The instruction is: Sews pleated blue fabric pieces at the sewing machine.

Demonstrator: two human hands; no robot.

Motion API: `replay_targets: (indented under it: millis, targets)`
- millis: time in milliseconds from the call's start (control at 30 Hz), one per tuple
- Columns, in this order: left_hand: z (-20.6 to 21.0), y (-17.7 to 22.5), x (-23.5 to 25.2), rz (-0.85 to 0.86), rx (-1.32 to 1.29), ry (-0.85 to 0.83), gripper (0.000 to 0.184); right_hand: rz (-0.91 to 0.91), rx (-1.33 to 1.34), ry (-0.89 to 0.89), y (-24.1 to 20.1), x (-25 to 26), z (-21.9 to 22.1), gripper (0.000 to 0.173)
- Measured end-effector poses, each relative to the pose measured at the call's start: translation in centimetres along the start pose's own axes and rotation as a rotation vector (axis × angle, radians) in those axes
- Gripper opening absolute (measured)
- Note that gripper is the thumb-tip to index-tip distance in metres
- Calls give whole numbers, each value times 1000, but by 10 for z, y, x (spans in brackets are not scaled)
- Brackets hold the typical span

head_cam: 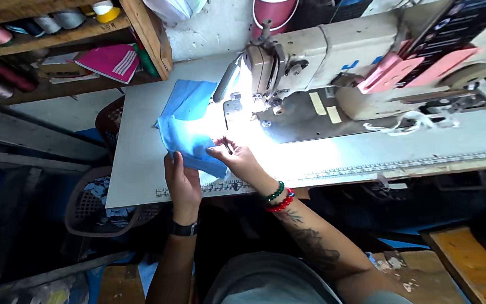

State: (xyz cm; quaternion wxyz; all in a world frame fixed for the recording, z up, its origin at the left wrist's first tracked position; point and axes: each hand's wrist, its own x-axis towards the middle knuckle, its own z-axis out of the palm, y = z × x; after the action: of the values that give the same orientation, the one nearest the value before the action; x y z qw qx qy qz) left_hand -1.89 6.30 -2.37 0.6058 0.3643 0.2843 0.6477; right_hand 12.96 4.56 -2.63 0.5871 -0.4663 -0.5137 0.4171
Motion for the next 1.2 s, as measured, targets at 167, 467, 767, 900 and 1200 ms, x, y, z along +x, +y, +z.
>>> replay_targets:
  millis: [167,467,767,900,1200]
  targets:
    - [-32,-6,-28,-95,-222,-15,21,-70,-124,-161,-19,-16,-3,12]
    - [-39,12,-13,170,572,-171,37,-194,-567,-501,-44,-67,-79,22]
    - [5,-9,33,177,1217,-671,22,29,-1264,102,-11,-45,-226,28]
    - [20,14,19,-103,899,-1221,30,-79,-1188,247,-17,-69,-238,32]
    - [-69,-112,-41,-867,920,-1214,34,-222,-862,659,6,-123,-258,34]
